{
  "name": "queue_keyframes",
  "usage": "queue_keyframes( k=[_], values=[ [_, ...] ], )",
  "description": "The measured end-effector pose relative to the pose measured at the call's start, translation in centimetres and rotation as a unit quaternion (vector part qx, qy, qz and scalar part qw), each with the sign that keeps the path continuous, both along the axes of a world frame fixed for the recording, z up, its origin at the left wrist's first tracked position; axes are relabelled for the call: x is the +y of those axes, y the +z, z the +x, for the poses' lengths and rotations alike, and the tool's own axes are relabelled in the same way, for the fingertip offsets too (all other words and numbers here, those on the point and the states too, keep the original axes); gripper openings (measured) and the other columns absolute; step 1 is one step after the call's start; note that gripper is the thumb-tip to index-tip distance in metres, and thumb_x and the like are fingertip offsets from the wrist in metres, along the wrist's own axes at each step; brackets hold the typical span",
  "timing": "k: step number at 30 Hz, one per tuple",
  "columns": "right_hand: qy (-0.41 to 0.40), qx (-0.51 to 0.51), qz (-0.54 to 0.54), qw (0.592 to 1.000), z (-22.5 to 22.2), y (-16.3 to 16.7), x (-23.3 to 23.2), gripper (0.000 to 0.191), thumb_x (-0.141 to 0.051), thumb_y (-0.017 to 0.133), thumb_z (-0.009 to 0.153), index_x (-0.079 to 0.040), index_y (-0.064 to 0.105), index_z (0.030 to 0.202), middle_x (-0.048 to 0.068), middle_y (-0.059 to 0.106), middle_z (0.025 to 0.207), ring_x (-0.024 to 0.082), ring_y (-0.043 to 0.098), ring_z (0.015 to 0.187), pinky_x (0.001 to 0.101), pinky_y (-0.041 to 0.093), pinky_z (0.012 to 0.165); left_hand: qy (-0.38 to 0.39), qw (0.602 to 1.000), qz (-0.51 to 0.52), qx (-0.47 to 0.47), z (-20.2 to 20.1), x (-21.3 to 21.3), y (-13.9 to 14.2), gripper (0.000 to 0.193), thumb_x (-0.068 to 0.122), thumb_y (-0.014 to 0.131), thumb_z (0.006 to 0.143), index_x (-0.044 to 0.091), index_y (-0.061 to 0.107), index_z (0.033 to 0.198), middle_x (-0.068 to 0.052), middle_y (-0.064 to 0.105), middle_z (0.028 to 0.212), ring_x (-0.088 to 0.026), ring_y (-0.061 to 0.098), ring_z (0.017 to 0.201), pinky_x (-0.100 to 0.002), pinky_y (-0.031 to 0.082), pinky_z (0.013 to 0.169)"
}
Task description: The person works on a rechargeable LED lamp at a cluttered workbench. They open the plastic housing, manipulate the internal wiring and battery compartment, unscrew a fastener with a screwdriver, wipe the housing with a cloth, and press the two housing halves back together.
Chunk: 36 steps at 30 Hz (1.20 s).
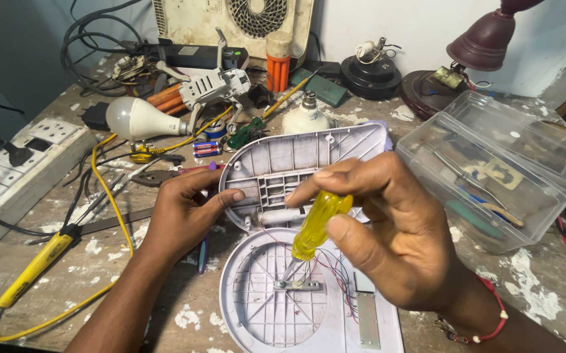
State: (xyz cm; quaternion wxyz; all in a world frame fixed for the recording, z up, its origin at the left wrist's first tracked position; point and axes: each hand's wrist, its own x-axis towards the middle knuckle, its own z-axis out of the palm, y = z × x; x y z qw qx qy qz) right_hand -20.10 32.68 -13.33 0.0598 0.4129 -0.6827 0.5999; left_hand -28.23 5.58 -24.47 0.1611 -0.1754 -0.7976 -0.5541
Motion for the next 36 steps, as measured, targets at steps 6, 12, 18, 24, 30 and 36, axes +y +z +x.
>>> queue_keyframes(
  k=[6, 12, 18, 24, 30, 36],
  values=[
    [0.001, 0.012, -0.003, 1.0, -0.4, -0.6, -0.1, 0.034, -0.007, 0.068, 0.095, -0.003, 0.054, 0.126, 0.018, 0.07, 0.117, 0.021, 0.072, 0.109, 0.0346, 0.064, 0.095, -0.012, 1.0, 0.015, -0.007, 0.1, 0.2, 0.1, 0.027, 0.015, 0.08, 0.085, 0.004, 0.078, 0.11, -0.002, 0.075, 0.091, -0.007, 0.067, 0.079, -0.025, 0.056, 0.065],
    [-0.022, 0.04, -0.03, 0.999, -0.7, -1.7, -0.3, 0.037, -0.003, 0.077, 0.098, -0.006, 0.053, 0.126, 0.007, 0.06, 0.105, 0.012, 0.065, 0.095, 0.0248, 0.058, 0.085, 0.002, 1.0, -0.003, -0.008, 0.1, 0.1, 0.1, 0.029, 0.015, 0.08, 0.085, 0.004, 0.078, 0.112, -0.002, 0.075, 0.089, -0.008, 0.065, 0.076, -0.025, 0.053, 0.063],
    [0.0, 0.015, 0.03, 0.999, -0.1, 0.6, 1.0, 0.03, -0.003, 0.07, 0.095, -0.003, 0.055, 0.121, 0.017, 0.063, 0.127, 0.017, 0.067, 0.113, 0.0323, 0.061, 0.098, -0.001, 1.0, 0.008, -0.025, 0.0, 0.3, 0.1, 0.03, 0.015, 0.08, 0.084, 0.005, 0.079, 0.112, -0.003, 0.074, 0.087, -0.008, 0.064, 0.075, -0.025, 0.053, 0.062],
    [0.009, -0.07, -0.005, 0.997, -0.3, 0.8, 0.9, 0.029, -0.008, 0.072, 0.094, -0.002, 0.057, 0.118, 0.022, 0.072, 0.12, 0.019, 0.074, 0.108, 0.0337, 0.065, 0.093, 0.006, 1.0, -0.016, 0.005, 0.0, 0.1, 0.1, 0.029, 0.015, 0.081, 0.085, 0.005, 0.079, 0.112, -0.002, 0.075, 0.088, -0.008, 0.065, 0.076, -0.025, 0.054, 0.065],
    [-0.092, 0.02, 0.01, 0.995, -1.3, -0.6, 0.4, 0.039, -0.01, 0.081, 0.09, -0.003, 0.049, 0.111, 0.008, 0.061, 0.104, 0.011, 0.067, 0.091, 0.0253, 0.062, 0.078, 0.007, 1.0, -0.012, -0.006, 0.1, 0.1, 0.1, 0.03, 0.015, 0.081, 0.084, 0.006, 0.079, 0.113, -0.002, 0.075, 0.087, -0.008, 0.065, 0.076, -0.025, 0.054, 0.065],
    [-0.09, 0.049, 0.083, 0.991, -1.8, -0.2, 0.5, 0.047, -0.016, 0.079, 0.092, -0.002, 0.061, 0.133, 0.007, 0.066, 0.108, 0.013, 0.071, 0.095, 0.0266, 0.065, 0.081, 0.003, 1.0, -0.005, -0.009, 0.1, 0.2, 0.2, 0.029, 0.015, 0.081, 0.084, 0.006, 0.079, 0.112, -0.002, 0.074, 0.087, -0.008, 0.063, 0.074, -0.025, 0.052, 0.062]
  ],
)
